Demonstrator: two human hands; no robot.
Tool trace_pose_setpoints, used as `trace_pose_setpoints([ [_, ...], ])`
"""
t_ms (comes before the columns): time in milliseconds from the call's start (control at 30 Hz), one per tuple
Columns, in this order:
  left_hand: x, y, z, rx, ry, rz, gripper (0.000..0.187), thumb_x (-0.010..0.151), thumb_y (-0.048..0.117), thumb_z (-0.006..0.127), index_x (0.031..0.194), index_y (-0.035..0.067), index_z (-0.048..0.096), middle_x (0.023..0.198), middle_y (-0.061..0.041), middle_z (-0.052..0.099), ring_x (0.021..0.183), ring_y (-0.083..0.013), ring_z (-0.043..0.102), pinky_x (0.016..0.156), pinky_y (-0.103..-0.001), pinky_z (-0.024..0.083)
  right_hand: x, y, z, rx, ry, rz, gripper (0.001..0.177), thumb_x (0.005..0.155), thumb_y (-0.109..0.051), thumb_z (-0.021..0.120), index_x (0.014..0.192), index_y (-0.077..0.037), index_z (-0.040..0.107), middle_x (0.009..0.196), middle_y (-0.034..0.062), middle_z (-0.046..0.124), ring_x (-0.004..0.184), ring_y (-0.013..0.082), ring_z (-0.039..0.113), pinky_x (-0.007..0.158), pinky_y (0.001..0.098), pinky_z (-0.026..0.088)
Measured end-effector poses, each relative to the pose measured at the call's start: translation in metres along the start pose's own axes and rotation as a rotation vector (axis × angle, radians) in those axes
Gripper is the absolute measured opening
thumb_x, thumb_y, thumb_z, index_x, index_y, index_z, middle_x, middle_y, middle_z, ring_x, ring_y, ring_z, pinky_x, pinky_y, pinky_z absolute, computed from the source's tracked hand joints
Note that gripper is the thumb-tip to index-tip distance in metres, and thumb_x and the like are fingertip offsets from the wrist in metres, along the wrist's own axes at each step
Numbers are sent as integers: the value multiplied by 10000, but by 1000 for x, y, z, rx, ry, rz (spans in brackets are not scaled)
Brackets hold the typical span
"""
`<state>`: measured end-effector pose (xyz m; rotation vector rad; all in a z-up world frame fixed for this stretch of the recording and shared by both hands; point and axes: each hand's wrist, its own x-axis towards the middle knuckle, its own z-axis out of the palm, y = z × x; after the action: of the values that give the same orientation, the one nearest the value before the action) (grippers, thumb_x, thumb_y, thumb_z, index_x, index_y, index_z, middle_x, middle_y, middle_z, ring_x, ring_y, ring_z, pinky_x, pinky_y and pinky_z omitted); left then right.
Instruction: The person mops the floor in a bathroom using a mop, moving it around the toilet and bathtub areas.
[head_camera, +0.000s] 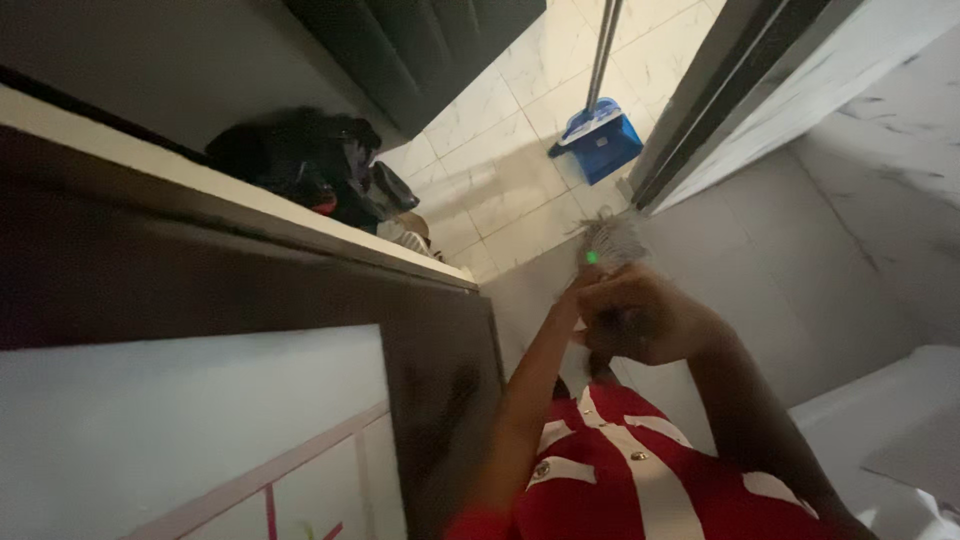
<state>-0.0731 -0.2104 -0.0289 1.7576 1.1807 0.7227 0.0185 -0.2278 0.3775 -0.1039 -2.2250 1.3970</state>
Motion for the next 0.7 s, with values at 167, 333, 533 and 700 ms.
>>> trace_pose_setpoints([
  [167,-43,-6,-22,103,62,-97,218,979,291,668,984,85,740,780,-135,704,653,-224,621,634,-387,499,4,-6,-6,205,1,27,121,890,-118,738,958,-31,688,607,-10,620,462,76,561,436,241,449],
  [333,-91,-11,-37,328,162,125,168,962,250,666,936,157,803,780,-116,727,643,-207,631,641,-396,493,4,11,-11,250,-45,-69,114,913,-119,725,835,-83,650,632,0,613,459,76,529,434,239,417],
  [533,-95,-9,-29,524,310,216,467,798,2,573,1016,300,860,669,-126,619,572,-236,520,534,-385,436,-8,19,-8,435,-7,-137,109,968,-71,697,912,-33,611,675,14,569,538,98,503,519,266,444],
  [700,-59,-5,-18,282,229,-86,342,973,224,699,729,30,558,671,-99,585,574,-171,497,524,-373,438,-14,20,-20,377,-40,-98,174,938,36,712,946,-131,668,694,20,590,544,83,505,516,254,399],
])
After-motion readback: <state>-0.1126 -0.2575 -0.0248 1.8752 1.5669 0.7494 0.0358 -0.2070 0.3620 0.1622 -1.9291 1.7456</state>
